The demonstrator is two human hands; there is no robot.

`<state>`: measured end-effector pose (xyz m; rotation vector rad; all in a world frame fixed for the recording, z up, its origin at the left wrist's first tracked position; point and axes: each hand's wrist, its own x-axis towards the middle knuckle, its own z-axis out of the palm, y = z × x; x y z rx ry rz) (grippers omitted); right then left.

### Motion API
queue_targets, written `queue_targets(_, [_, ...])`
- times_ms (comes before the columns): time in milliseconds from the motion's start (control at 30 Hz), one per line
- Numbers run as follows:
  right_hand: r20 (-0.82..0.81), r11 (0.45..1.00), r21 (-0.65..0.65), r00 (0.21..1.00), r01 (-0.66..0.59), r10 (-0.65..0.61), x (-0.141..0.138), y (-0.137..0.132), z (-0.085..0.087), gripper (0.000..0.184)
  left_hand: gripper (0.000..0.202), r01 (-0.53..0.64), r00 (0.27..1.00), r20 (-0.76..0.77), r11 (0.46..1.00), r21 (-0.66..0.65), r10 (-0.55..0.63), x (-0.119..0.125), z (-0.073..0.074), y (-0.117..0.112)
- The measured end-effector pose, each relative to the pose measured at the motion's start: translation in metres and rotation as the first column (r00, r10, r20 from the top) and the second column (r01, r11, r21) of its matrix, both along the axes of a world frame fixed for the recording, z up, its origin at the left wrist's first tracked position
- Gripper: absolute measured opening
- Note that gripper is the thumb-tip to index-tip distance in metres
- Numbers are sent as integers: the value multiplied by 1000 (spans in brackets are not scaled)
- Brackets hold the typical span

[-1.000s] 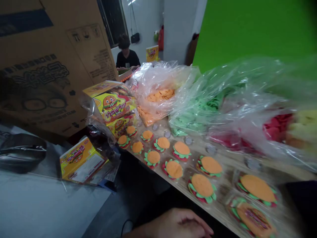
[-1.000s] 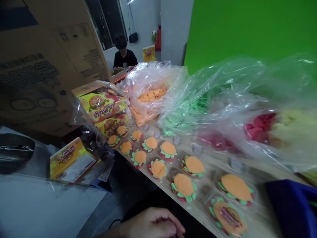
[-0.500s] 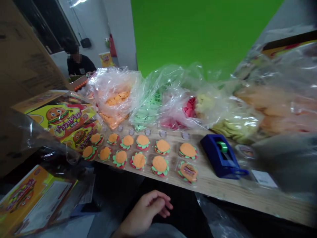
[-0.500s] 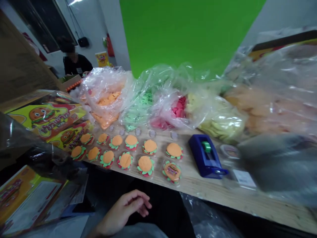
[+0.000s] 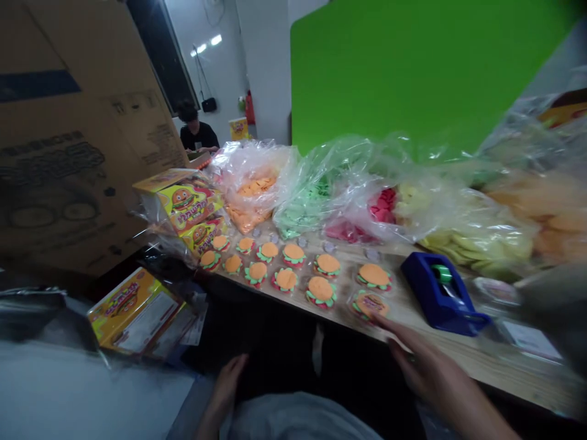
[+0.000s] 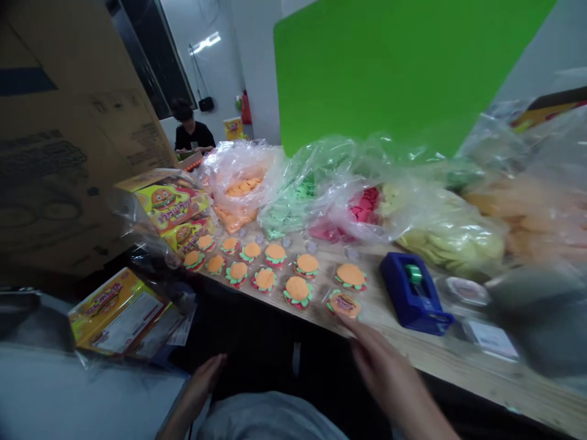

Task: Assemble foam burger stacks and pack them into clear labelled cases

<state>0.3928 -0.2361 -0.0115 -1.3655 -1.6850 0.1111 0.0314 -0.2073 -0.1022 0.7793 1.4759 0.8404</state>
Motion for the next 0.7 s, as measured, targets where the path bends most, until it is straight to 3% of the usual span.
queue_targets(67, [76, 987, 46, 985, -156, 152, -53, 24, 19, 35, 47, -21, 997, 72, 999, 26, 19, 11, 21, 3])
queue_targets(133, [103, 965, 55, 963, -258, 251, -110, 39, 36, 38, 57, 0, 973, 228, 998, 60, -14, 32, 56, 12])
queue_targets(200, [232, 900, 97, 889, -426, 396, -151, 49, 46, 41, 61, 56, 839, 533, 992, 117, -110, 54, 100, 20])
queue_targets(267, [327, 863, 88, 833, -497, 447, -165, 63, 49, 45, 60, 120, 689, 679, 964, 236, -252, 70, 141, 24])
queue_targets(367, [259, 940, 86, 919, -329, 298, -142, 93, 47, 44, 66, 177, 526, 779, 940, 291, -340, 69, 177, 18])
queue_targets(433, [154, 977, 108, 974, -186, 168, -122, 113, 49, 45, 71, 202, 487, 785, 924, 326, -383, 54, 179, 11])
queue_targets(467, [103, 980, 114, 983, -162, 150, -117, 121, 51, 44, 72, 187, 528, 760, 925, 331, -379, 44, 174, 7])
queue_targets(500, [50, 977, 101, 982, -186, 181, -117, 127, 55, 44, 70, 130, 616, 717, 939, 317, -328, 31, 166, 5])
queue_targets(533, [-10, 967, 76, 969, -245, 246, -123, 131, 58, 43, 67, 5, 735, 648, 957, 289, -199, 17, 157, 5])
queue_targets(567, [-89, 942, 30, 938, -334, 336, -134, 133, 61, 42, 59, -187, 830, 558, 947, 261, 10, 0, 146, 5])
queue_targets(600, [-181, 901, -25, 888, -433, 422, -150, 134, 63, 43, 51, -400, 848, 460, 887, 230, 263, -19, 135, 7])
queue_targets(633, [-272, 851, -73, 832, -520, 485, -168, 134, 62, 44, 39, -649, 747, 363, 727, 223, 556, -41, 125, 8])
queue_targets(700, [-411, 751, -161, 735, -640, 538, -210, 138, 54, 47, 23, -844, 535, 290, 492, 211, 793, -91, 105, 9])
